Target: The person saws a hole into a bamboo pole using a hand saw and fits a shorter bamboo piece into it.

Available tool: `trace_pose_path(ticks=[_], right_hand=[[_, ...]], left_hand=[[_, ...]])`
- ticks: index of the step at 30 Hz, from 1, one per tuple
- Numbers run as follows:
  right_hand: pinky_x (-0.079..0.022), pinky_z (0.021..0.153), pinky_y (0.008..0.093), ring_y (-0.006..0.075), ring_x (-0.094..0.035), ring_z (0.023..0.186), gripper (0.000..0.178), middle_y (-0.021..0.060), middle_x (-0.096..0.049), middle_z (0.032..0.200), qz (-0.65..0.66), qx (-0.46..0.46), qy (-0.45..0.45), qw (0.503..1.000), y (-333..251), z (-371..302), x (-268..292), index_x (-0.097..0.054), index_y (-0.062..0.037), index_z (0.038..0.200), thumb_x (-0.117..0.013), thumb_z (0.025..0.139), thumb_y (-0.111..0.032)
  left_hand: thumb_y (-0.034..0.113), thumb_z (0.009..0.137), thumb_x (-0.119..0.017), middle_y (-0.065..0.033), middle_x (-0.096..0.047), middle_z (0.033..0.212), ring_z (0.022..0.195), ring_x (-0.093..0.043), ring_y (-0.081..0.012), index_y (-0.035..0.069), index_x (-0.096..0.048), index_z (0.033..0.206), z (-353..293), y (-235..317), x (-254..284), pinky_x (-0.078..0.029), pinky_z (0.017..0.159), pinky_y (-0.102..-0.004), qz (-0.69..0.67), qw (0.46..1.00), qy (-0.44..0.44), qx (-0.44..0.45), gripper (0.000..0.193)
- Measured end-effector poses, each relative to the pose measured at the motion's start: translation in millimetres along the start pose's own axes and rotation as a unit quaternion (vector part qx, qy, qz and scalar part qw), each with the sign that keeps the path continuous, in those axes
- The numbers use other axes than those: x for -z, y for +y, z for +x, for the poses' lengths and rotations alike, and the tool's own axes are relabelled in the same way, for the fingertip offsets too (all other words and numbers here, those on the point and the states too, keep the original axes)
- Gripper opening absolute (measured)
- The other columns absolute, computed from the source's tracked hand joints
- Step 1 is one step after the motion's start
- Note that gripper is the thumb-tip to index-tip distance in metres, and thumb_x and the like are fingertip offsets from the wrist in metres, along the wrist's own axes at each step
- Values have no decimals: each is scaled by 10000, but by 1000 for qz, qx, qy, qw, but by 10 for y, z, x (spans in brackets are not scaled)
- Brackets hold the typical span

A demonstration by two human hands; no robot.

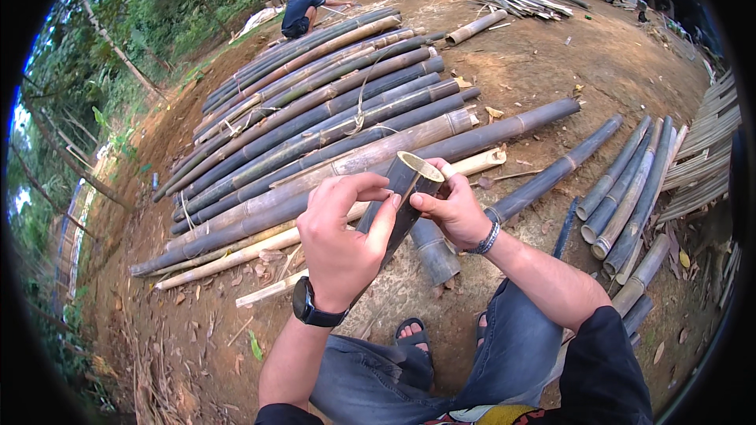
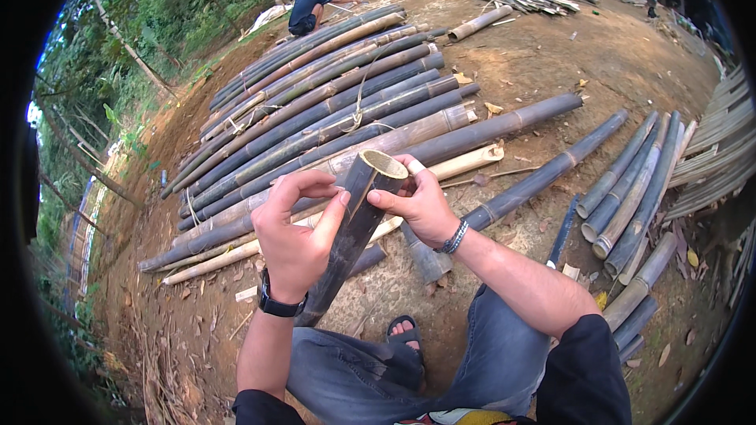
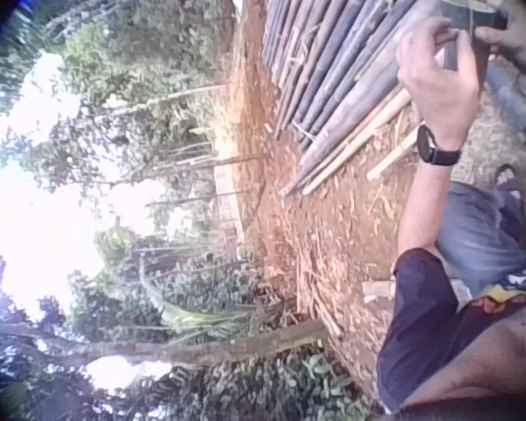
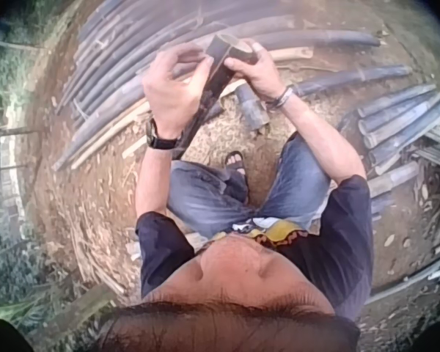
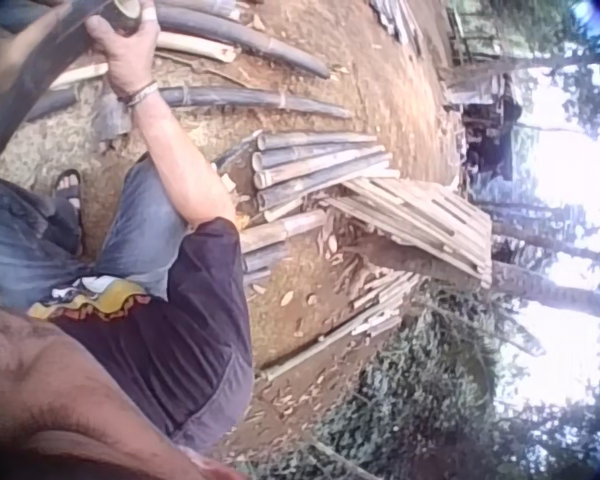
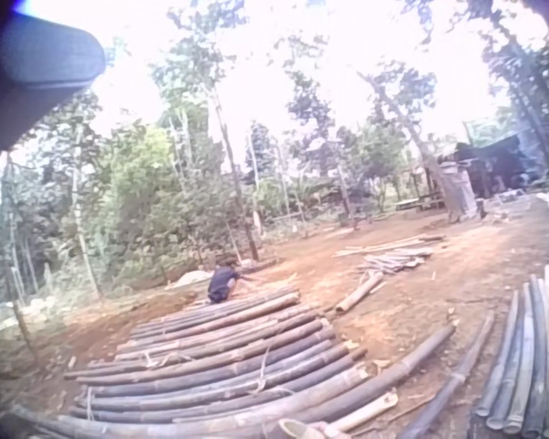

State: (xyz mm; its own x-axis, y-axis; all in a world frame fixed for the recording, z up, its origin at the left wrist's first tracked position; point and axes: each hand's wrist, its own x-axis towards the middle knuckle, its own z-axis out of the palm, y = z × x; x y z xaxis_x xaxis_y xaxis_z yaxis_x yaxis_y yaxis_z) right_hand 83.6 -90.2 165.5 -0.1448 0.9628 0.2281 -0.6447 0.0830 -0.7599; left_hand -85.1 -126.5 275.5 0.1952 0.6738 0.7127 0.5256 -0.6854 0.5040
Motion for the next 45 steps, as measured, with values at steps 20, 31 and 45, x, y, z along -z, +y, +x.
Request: trace_pose_path(ticks=[20, 31, 45], right_hand=[[-562, 872, 290, 123, -661, 1009, 618, 71, -668, 1128, -6, -2, 1, 1000, 6, -29, -17, -457, -13, 1314, -827, 828, -103], [-541, 889, 277, 109, -641, 1032, 608, 64, -652, 1167, -24, 5, 29, 999, -30, -66, -77, -479, -1, 1340, -810, 850, -142], [-480, 662, 219, 52, -608, 826, 453, -18, -650, 957, -95, -26, 107, 989, 99, 155, 183, -596, -74, 1144, -842, 826, -282]], left_hand=[[129, 735, -800, -148, -662, 1108, 1067, -607, -350, 27, -641, 1089, 12, -223, 9, -465, 939, -429, 48, 997, -47, -23, 401], [164, 753, -813, -161, -644, 1171, 1135, -592, -339, 17, -619, 1170, -30, -374, -122, -444, 992, -421, 76, 994, -72, -14, 482], [150, 832, -740, -151, -612, 1203, 1113, -595, -308, 14, -598, 1202, -411, -731, 768, -454, 938, -392, 178, 977, -27, 116, 419]])
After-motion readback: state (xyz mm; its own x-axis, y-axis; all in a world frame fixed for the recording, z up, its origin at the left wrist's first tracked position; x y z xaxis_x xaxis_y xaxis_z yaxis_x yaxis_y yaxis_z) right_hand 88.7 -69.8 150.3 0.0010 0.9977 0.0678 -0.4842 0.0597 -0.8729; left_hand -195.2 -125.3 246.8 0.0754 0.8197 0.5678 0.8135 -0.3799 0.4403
